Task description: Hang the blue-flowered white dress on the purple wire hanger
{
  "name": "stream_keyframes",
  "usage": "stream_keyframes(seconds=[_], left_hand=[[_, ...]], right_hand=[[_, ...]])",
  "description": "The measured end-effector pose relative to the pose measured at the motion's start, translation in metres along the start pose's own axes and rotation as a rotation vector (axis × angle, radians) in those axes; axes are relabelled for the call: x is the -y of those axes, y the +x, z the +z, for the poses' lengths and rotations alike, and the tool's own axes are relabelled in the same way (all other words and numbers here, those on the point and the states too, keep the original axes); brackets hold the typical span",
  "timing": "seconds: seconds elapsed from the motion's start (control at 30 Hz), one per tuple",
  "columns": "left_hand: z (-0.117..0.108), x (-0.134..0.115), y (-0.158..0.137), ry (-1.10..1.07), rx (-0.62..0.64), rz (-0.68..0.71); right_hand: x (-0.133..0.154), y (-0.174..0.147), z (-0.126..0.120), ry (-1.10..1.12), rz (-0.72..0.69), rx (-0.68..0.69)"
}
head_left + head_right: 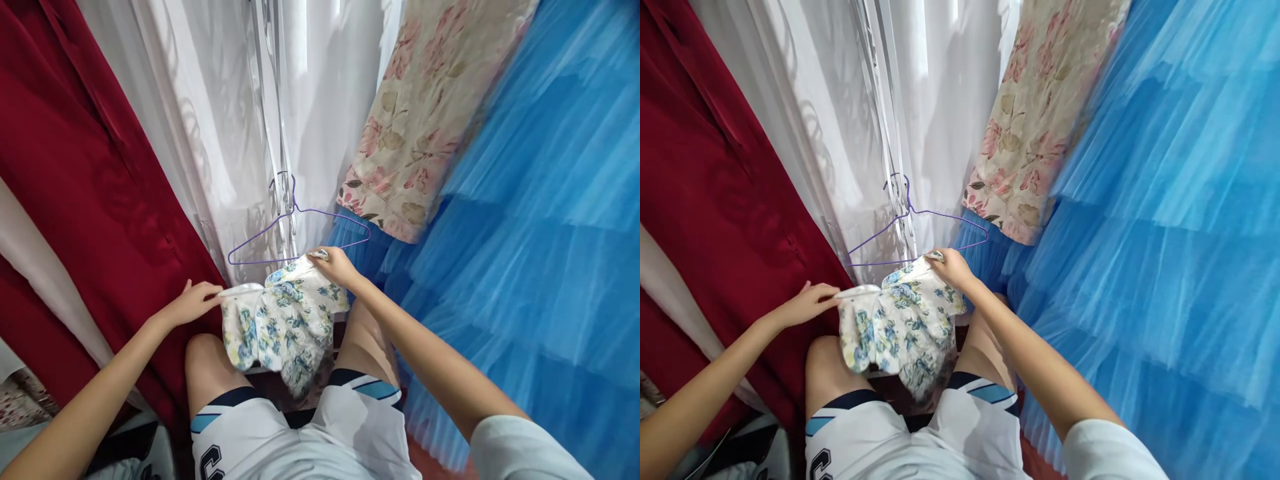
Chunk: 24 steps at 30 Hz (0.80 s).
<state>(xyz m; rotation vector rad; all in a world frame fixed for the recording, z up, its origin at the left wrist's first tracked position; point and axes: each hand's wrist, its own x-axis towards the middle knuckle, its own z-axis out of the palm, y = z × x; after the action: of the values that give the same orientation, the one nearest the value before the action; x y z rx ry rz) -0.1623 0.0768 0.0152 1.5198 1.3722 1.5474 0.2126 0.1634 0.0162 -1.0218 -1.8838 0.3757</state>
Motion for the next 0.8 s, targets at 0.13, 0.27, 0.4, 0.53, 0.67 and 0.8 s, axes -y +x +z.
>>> stream_keyframes(seconds=[0.13, 0.27, 0.4, 0.53, 0.67, 0.8], left_hand=[[-0.011, -0.014, 0.025, 0.215, 0.044, 0.205], [-0.003, -0.032, 0.039, 0.384, 0.047, 0.366], [0.028, -0.039, 0.044, 0.453, -0.008, 0.448], [0.06, -0.051, 0.04, 0.38, 0.023, 0.519], [0.072, -0.06, 0.033, 0.508, -0.009, 0.58], [0.072, -0.061, 0.031, 0.515, 0.01, 0.605]], right_hand=[[0.007, -0.005, -0.003, -0.133, 0.011, -0.032], [0.014, -0.01, -0.001, -0.194, -0.007, -0.028], [0.026, -0.017, 0.01, -0.237, 0.024, 0.006], [0.04, -0.022, 0.016, -0.295, 0.048, -0.006], [0.037, -0.03, -0.005, -0.004, -0.005, 0.008], [0.013, -0.037, -0.052, 0.273, 0.059, -0.183]])
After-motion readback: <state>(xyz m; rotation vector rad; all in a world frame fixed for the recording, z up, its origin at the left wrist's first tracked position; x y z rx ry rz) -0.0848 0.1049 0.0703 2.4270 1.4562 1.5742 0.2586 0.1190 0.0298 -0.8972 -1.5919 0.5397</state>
